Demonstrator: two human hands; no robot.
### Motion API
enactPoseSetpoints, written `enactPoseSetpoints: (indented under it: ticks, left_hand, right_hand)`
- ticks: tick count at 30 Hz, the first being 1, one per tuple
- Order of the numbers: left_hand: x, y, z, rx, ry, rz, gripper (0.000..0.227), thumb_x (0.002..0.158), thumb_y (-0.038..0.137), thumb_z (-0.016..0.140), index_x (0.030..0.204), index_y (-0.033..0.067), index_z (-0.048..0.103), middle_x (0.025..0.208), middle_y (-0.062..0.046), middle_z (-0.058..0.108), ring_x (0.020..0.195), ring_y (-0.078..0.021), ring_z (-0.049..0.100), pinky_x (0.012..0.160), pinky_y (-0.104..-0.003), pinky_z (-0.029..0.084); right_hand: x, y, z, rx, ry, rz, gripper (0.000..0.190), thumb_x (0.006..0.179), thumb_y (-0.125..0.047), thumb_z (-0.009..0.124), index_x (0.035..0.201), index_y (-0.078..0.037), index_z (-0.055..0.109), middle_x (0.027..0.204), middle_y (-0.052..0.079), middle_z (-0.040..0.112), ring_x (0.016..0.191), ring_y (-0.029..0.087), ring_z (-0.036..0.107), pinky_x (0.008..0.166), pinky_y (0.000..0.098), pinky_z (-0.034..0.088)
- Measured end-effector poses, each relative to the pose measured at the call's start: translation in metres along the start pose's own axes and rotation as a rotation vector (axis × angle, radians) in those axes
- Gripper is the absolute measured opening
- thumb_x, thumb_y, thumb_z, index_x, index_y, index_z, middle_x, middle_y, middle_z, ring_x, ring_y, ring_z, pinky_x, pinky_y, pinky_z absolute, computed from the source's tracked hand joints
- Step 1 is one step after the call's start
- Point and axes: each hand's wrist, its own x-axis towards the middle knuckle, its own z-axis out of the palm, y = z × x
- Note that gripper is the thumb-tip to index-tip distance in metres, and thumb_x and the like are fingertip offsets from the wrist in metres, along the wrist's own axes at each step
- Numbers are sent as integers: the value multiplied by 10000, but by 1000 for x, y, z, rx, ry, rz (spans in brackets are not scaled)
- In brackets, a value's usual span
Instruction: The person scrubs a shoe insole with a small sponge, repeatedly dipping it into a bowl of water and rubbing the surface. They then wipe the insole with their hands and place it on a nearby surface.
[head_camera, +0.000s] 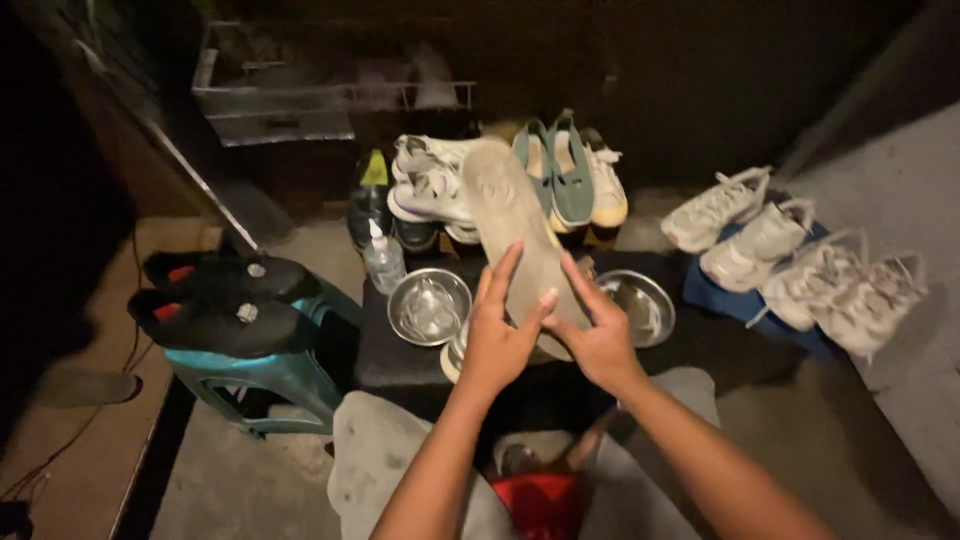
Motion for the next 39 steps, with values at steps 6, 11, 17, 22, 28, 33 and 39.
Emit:
enactPoseSetpoints:
  ticks: [6, 11, 17, 22, 28, 33, 39]
  left_hand:
    - [80, 3, -14, 19, 46, 135, 498, 1040, 303, 544, 1523, 201, 479, 1400, -238, 561, 1364, -509, 440, 1132, -577, 344]
    - [162, 12, -41, -8, 115, 171, 511, 1072, 316, 517, 1561, 208, 414, 1487, -186, 521, 957, -239, 634, 847, -373, 609]
    - [253, 8, -57, 11, 60, 195, 561, 1006, 323, 676, 1522, 227, 476, 1460, -202, 556, 1284, -387, 595, 989, -522, 541]
    - [341, -43, -44, -147, 39, 47, 532, 936, 181, 638, 1449, 122, 514, 1100, -102, 657, 581, -99, 586, 638, -272, 623]
    - [400, -92, -32, -281, 155, -29, 532, 932, 139, 677, 1439, 68, 536, 969, -132, 734, 682, -184, 751, 632, -287, 633]
    - [415, -107, -22, -395, 147, 19, 504, 945, 65, 701, 1425, 39, 548, 1451, -278, 512, 713, -197, 744, 679, -271, 653]
    - [428, -105, -13, -424, 229, -95, 447, 948, 90, 709, 1377, 57, 592, 1323, -282, 611, 888, -338, 772, 756, -402, 674]
  right_hand:
    - [108, -41, 15, 105, -63, -127, 728, 995, -186, 658, 1625, -142, 295, 1640, 72, 347, 1460, 187, 328, 1251, 453, 206]
    - [207, -56, 23, 244, -115, -188, 680, 1070, -124, 565, 1650, -143, 209, 1695, 105, 216, 1542, 257, 227, 1271, 439, 193]
    - [325, -30, 33, 215, -119, -226, 644, 1071, -77, 588, 1628, -114, 267, 1643, 205, 298, 1491, 296, 314, 1230, 468, 294]
    - [386, -26, 53, 435, -206, 206, 764, 1017, -177, 547, 1640, -292, 120, 1267, 92, 611, 687, 138, 551, 439, 266, 433]
    - [396, 8, 64, 819, -86, 126, 1006, 785, 128, 754, 1601, -194, 262, 1275, 234, 622, 884, 285, 678, 682, 373, 592]
    - [405, 34, 63, 657, -79, -91, 890, 894, 137, 762, 1567, -213, 296, 1325, 208, 623, 1119, 319, 718, 926, 424, 671]
    - [425, 70, 82, 542, 183, 30, 538, 854, -36, 883, 1244, -54, 512, 1097, 200, 635, 845, 235, 747, 692, 391, 723]
